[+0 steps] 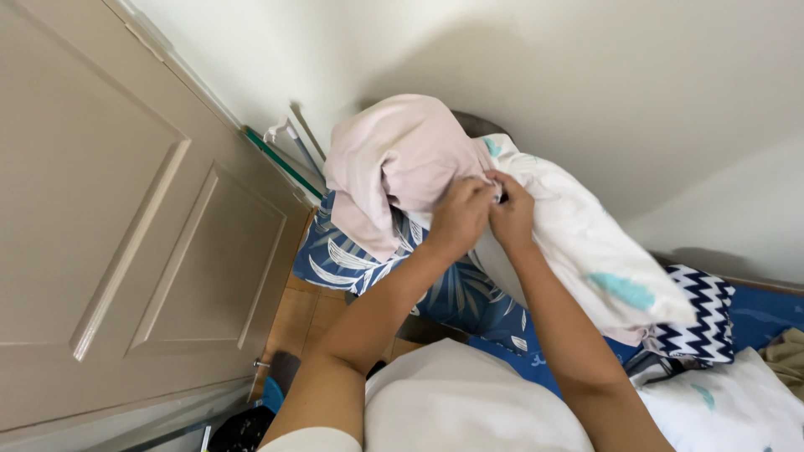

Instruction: The person inserts a pillow into a light pink pillowcase on a chair. They repeatedly adjust the corners and edges, pulling the fabric over the pillow and smoothing it. The pillow remains on the chair throughout the clip.

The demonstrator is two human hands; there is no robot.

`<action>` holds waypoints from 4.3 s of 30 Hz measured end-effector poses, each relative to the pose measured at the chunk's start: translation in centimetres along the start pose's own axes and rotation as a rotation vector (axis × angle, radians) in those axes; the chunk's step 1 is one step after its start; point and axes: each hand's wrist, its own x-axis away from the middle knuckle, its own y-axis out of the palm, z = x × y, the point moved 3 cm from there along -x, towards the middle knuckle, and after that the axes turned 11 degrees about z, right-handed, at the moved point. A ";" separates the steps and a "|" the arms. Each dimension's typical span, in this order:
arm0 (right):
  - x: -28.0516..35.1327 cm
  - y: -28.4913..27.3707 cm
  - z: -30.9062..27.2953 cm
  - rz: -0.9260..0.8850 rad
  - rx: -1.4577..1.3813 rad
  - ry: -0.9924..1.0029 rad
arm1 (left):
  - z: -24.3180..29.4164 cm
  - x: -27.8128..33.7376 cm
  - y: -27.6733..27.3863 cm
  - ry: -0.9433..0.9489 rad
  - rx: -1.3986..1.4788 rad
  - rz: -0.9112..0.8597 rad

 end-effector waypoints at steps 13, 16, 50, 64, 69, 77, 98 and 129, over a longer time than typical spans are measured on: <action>-4.7 -2.0 -6.3 0.044 0.015 0.283 | -5.5 1.2 -5.6 -0.258 -0.066 0.272; -5.9 -3.5 -7.9 0.122 0.017 0.385 | -4.5 -1.0 -6.5 -0.256 0.087 0.126; 5.6 5.3 -2.3 0.084 0.727 0.562 | -14.3 -0.1 0.9 -0.123 0.112 -0.514; 9.4 6.1 17.4 0.153 -0.575 1.008 | -11.3 0.9 9.0 -0.127 0.346 -0.567; 8.0 6.0 18.0 0.139 -0.775 0.919 | -10.8 -2.0 7.5 -0.370 0.369 -0.686; 7.1 5.0 13.6 0.224 -0.697 1.057 | -13.3 2.8 2.5 -0.429 0.167 -0.703; 1.3 5.4 -0.6 0.619 -0.765 1.151 | -24.3 -5.2 -8.0 -0.110 -0.252 -0.281; 17.2 9.0 -7.7 -0.110 0.803 0.516 | -17.7 12.2 -10.5 -0.335 -0.237 -0.364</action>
